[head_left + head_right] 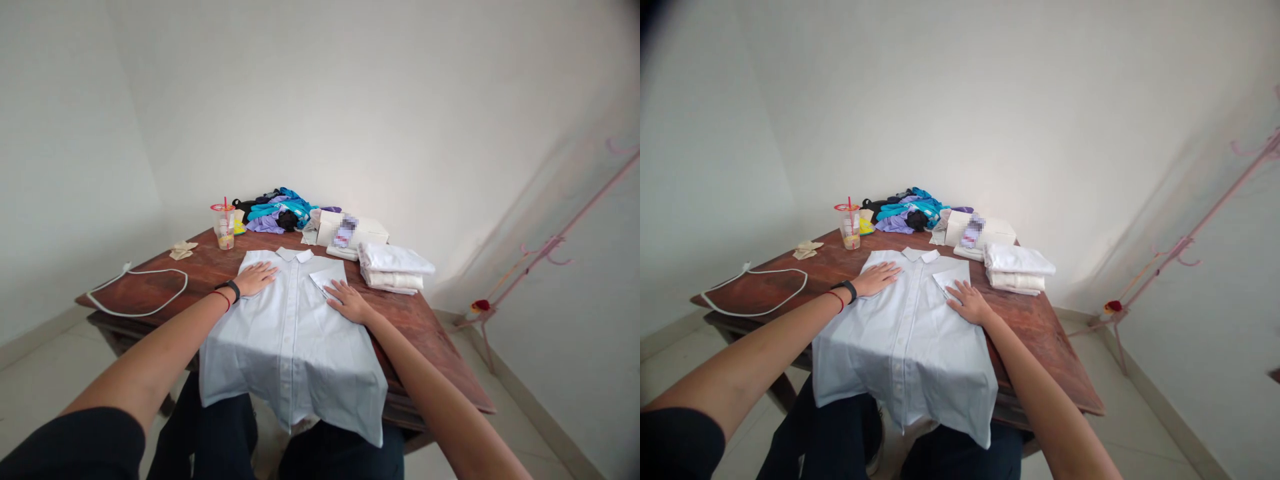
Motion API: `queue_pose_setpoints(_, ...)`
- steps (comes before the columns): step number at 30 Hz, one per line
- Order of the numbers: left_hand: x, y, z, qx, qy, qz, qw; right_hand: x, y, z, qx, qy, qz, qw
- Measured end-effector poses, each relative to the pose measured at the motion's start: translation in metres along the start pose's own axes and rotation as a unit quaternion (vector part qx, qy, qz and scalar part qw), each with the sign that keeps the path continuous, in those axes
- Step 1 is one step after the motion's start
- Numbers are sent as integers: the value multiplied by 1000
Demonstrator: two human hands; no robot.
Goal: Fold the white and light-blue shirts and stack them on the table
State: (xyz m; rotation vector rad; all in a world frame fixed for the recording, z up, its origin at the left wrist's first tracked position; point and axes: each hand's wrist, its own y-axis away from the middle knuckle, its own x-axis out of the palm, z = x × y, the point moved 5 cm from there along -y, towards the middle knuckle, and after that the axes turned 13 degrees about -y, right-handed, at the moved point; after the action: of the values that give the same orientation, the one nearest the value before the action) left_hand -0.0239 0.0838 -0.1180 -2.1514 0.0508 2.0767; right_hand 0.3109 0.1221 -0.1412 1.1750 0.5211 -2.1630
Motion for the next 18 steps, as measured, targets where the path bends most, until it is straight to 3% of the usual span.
queue_pose_setpoints(4,-31,17,-24,0,0,-75,997,-19,24,11,-23,-62,-185,981)
queue_pose_setpoints(6,-53,39,-40,10,10,-137,991,-29,53,14,-20,-116,-258,959)
queue_pose_setpoints(8,-67,74,-54,50,45,-177,982,-32,95,17,-24,-168,-289,942)
queue_pose_setpoints(11,-65,145,-52,72,130,-205,968,-19,173,18,13,-223,-271,936)
queue_pose_setpoints(14,-46,221,-14,-66,165,-270,946,8,241,19,122,-276,-185,935)
queue_pose_setpoints(16,-30,263,11,-160,159,-266,937,25,268,26,170,-285,-108,937)
queue_pose_setpoints(18,-18,292,27,-205,148,-250,935,35,278,35,182,-276,-62,942)
